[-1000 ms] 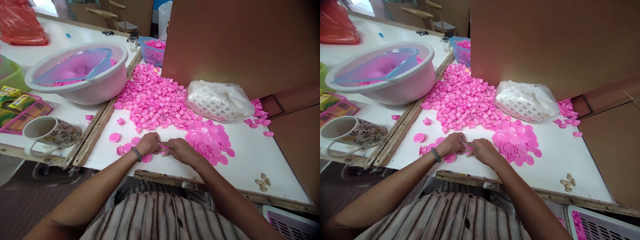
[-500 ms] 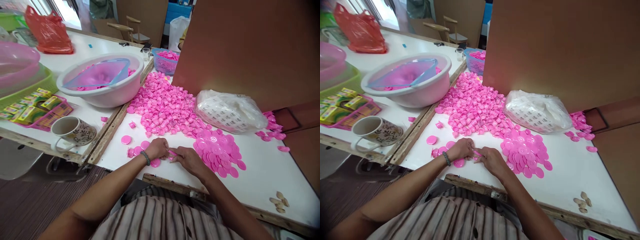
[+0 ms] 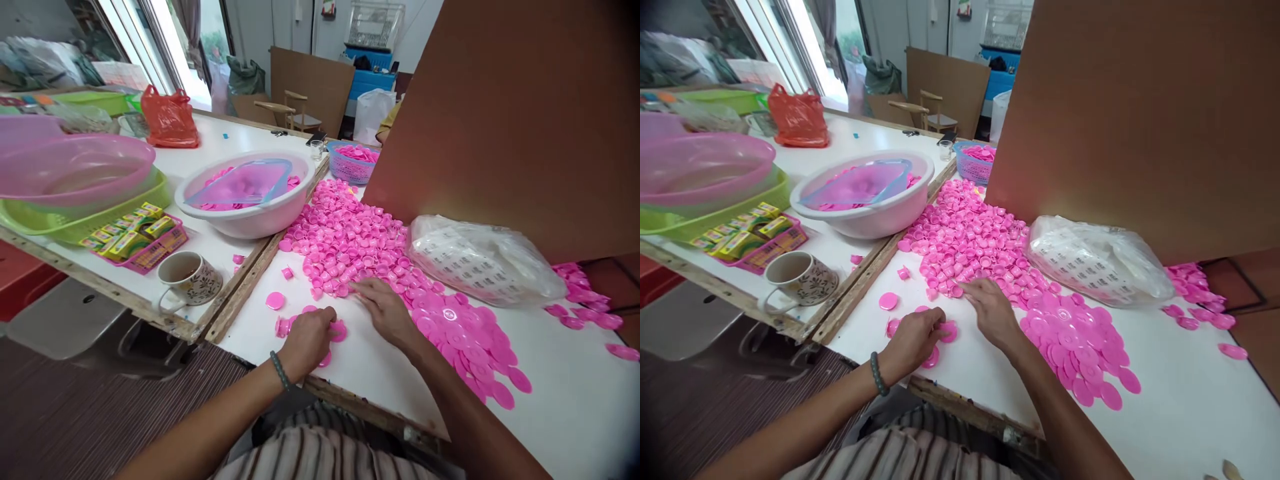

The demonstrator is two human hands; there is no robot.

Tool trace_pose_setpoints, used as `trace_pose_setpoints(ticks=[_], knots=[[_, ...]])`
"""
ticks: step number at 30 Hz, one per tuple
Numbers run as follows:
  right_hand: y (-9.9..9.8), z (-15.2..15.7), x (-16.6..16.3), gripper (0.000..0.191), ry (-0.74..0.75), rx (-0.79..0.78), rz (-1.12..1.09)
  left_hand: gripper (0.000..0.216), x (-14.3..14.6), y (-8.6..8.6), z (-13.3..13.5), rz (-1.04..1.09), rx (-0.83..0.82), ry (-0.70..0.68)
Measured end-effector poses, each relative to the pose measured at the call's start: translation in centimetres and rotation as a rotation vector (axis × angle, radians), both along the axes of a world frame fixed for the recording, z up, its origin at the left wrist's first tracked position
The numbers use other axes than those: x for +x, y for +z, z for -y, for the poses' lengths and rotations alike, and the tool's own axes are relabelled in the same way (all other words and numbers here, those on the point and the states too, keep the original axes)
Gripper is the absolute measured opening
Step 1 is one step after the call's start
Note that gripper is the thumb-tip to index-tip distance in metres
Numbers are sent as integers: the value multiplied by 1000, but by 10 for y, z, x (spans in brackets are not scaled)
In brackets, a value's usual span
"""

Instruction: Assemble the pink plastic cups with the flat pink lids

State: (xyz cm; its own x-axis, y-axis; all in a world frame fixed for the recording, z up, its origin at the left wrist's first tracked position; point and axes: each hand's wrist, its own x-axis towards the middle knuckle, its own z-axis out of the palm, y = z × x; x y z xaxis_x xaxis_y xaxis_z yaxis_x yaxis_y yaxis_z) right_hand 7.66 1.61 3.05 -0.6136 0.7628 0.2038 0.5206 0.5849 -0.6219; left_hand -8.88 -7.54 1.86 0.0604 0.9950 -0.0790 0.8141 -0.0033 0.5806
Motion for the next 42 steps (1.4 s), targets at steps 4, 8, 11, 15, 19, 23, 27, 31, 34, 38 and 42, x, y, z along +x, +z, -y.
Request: trace_pose_setpoints(ticks=[4, 8, 11, 15, 19, 23, 27, 31, 34, 38, 42], knots=[[1, -21, -48, 25, 282, 212, 196, 14, 1, -1, 12, -49, 236, -36], [-4, -37, -69, 15, 400, 219, 321, 15, -11, 6, 13, 1, 462, -86], [-8, -51, -68, 15, 336, 285, 351, 21, -40, 12, -9, -120, 508, 129], [-6, -66, -61, 20, 222, 352, 364, 27, -83, 7, -52, -329, 322, 109], [3, -63, -42, 26, 75, 371, 262, 18, -97, 2, -68, -353, 146, -16], [8, -34, -12, 27, 51, 222, 196, 23, -93, 12, -58, -480, 112, -98], [0, 0, 6, 24, 188, 110, 200, 31, -84, 24, -51, -588, 24, -210], [-14, 24, 6, 24, 99, 105, 194, 43, -70, 30, -51, -570, -69, -286], [-21, 35, 3, 23, 33, 97, 193, 51, -60, 34, -49, -530, -103, -297], [-29, 45, 9, 23, -18, 69, 164, 53, -47, 36, -41, -468, -112, -309], [-33, 49, 28, 18, -112, 4, 129, 61, -30, 32, -30, -305, -84, -374]])
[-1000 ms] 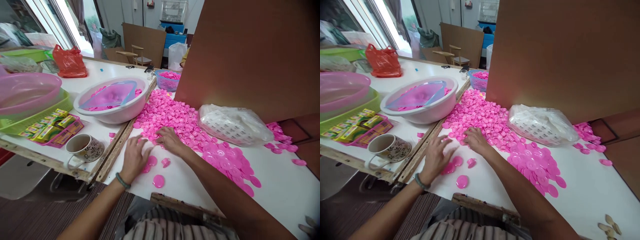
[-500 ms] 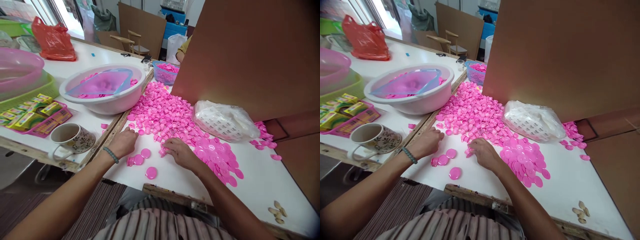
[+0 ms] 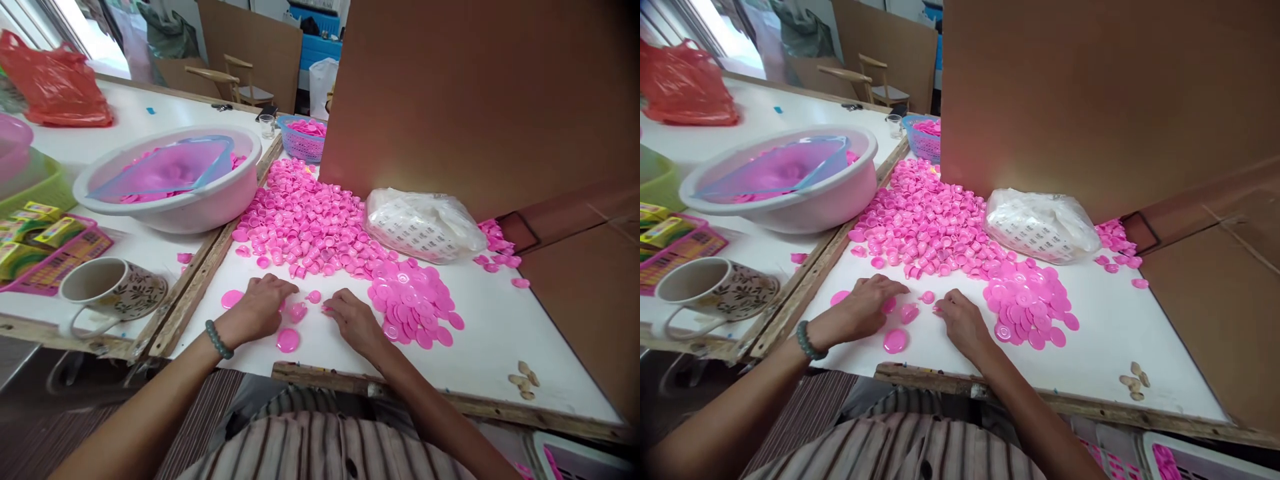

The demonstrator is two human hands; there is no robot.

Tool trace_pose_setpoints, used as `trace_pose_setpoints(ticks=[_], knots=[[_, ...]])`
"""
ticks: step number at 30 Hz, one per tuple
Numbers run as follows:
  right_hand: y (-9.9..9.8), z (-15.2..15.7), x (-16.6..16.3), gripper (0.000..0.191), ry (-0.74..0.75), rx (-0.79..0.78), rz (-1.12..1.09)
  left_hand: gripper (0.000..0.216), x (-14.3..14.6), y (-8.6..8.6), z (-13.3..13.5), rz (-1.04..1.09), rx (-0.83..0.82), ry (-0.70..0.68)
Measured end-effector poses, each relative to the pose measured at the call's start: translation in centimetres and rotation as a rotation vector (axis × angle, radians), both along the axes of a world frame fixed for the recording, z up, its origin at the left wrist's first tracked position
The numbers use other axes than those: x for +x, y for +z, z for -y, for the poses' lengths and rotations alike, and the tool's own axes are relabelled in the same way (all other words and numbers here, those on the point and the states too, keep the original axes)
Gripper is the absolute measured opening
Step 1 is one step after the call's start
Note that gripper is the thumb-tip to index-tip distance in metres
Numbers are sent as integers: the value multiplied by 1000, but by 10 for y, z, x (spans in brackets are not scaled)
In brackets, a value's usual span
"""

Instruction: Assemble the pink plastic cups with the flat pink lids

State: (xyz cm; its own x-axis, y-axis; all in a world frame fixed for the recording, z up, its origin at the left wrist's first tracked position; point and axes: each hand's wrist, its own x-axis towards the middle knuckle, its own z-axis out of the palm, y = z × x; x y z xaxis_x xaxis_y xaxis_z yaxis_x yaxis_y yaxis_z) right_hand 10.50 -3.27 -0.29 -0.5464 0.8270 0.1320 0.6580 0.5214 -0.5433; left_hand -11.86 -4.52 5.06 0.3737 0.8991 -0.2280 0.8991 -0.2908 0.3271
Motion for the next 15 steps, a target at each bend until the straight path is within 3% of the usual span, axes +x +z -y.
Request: trace_pose_setpoints(ticks=[3, 6, 11, 13, 15], knots=[[2, -5, 14, 18, -119, -57, 2, 66, 12, -2, 6, 91, -31, -39], [8, -11, 23, 20, -200, -92, 76, 53, 19, -3, 11, 135, -29, -31], [15, -6, 29, 14, -86, -37, 136, 9, 25, -15, 15, 90, 77, 26], [16, -6, 32, 15, -39, -19, 147, 7, 28, -21, 15, 37, 128, 62], [16, -13, 36, 18, -89, 50, 173, 12, 30, -27, 15, -7, 196, 92]])
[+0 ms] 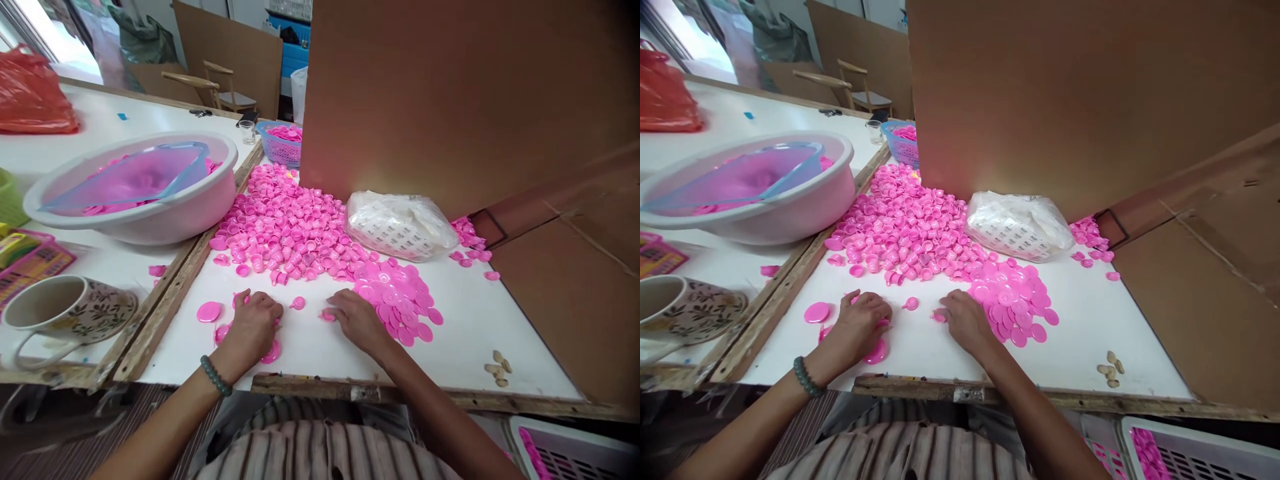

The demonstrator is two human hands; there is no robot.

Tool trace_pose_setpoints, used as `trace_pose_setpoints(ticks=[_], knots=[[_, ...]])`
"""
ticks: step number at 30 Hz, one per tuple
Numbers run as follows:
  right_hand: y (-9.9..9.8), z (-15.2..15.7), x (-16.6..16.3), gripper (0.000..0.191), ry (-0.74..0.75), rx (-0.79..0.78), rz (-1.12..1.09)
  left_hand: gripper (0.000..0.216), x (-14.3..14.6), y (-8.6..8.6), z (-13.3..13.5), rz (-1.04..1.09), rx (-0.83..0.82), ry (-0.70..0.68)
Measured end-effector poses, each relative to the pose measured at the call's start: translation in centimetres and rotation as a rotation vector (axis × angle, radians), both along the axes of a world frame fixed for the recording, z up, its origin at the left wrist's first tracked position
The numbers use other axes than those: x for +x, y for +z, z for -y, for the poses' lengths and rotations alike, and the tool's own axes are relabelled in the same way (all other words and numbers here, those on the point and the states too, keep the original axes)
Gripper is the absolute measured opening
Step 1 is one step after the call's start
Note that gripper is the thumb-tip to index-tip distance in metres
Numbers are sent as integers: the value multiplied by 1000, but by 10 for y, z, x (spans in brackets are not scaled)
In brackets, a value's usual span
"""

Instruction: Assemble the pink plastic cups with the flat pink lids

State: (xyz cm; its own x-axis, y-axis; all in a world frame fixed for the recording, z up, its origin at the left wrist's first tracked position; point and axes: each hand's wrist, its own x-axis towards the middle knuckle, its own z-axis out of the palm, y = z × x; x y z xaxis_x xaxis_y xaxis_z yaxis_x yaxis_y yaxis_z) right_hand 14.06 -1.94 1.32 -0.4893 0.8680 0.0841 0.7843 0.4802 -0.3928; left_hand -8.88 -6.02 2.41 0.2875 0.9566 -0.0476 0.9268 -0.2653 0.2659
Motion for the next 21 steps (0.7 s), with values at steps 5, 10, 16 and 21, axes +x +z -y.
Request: trace_pose_setpoints(ticks=[5, 10, 16, 21], knots=[[1, -42, 9, 22, -140, 206, 219, 15, 4, -2, -2, -61, 141, 27], [-5, -54, 7, 25, -104, 89, 235, 14, -1, -2, 1, -121, 286, 52], [2, -37, 15, 23, -168, -83, 19, 18, -17, -16, 10, -72, 344, 53], [16, -27, 34, 25, -208, 29, 177, 16, -10, -9, 10, 43, 401, 63]])
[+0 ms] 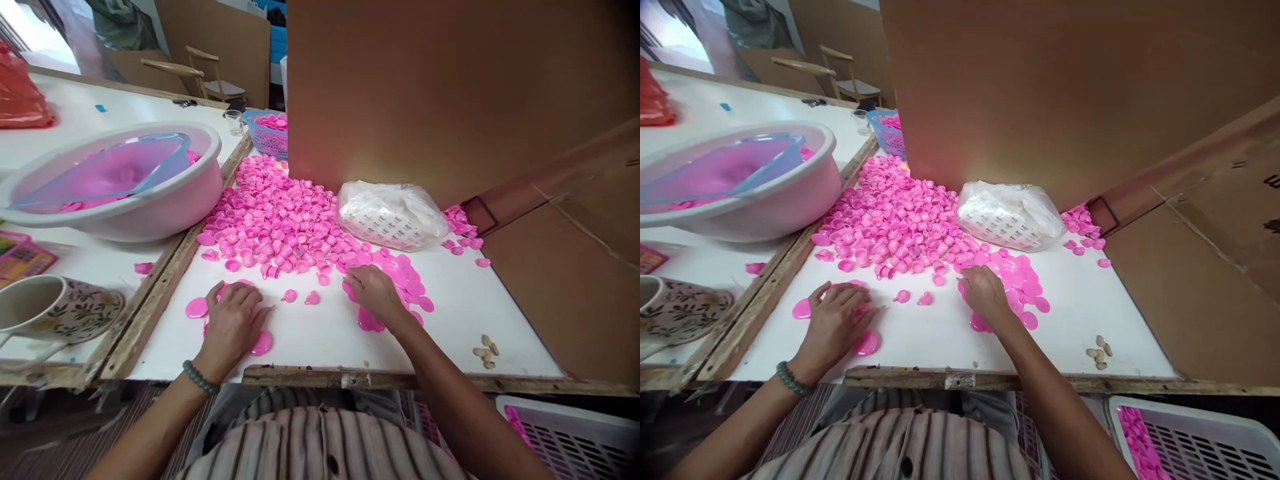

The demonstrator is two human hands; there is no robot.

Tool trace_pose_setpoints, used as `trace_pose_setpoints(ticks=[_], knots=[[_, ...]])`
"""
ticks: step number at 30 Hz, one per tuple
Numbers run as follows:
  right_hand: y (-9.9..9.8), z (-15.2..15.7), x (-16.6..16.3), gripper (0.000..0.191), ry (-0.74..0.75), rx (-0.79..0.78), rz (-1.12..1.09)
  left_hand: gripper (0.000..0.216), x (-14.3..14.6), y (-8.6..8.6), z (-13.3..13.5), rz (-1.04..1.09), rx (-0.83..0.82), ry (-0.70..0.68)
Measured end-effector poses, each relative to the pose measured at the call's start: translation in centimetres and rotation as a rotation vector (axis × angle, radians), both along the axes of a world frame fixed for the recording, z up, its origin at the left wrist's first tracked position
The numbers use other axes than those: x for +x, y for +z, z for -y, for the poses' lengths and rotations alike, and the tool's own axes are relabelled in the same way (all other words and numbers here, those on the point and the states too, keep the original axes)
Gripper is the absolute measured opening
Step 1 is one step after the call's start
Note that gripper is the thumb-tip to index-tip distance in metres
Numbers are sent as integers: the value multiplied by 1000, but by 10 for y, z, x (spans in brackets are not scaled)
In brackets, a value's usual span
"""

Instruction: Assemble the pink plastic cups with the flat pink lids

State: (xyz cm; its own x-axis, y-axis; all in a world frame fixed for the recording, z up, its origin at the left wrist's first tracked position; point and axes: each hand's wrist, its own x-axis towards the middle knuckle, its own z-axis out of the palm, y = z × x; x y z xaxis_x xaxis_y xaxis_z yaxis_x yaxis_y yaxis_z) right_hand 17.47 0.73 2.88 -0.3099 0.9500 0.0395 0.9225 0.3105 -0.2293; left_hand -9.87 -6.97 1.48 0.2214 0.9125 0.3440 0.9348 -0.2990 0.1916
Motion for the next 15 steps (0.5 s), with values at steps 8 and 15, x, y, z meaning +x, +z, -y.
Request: trace_pose_setpoints(ticks=[8, 15], knots=[[-17, 10, -1, 18, 196, 28, 162, 23, 71, 9, -27, 11, -184, -77], [-12, 9, -21, 22, 286, 152, -69, 17, 86, -9, -38, -4, -234, -188]])
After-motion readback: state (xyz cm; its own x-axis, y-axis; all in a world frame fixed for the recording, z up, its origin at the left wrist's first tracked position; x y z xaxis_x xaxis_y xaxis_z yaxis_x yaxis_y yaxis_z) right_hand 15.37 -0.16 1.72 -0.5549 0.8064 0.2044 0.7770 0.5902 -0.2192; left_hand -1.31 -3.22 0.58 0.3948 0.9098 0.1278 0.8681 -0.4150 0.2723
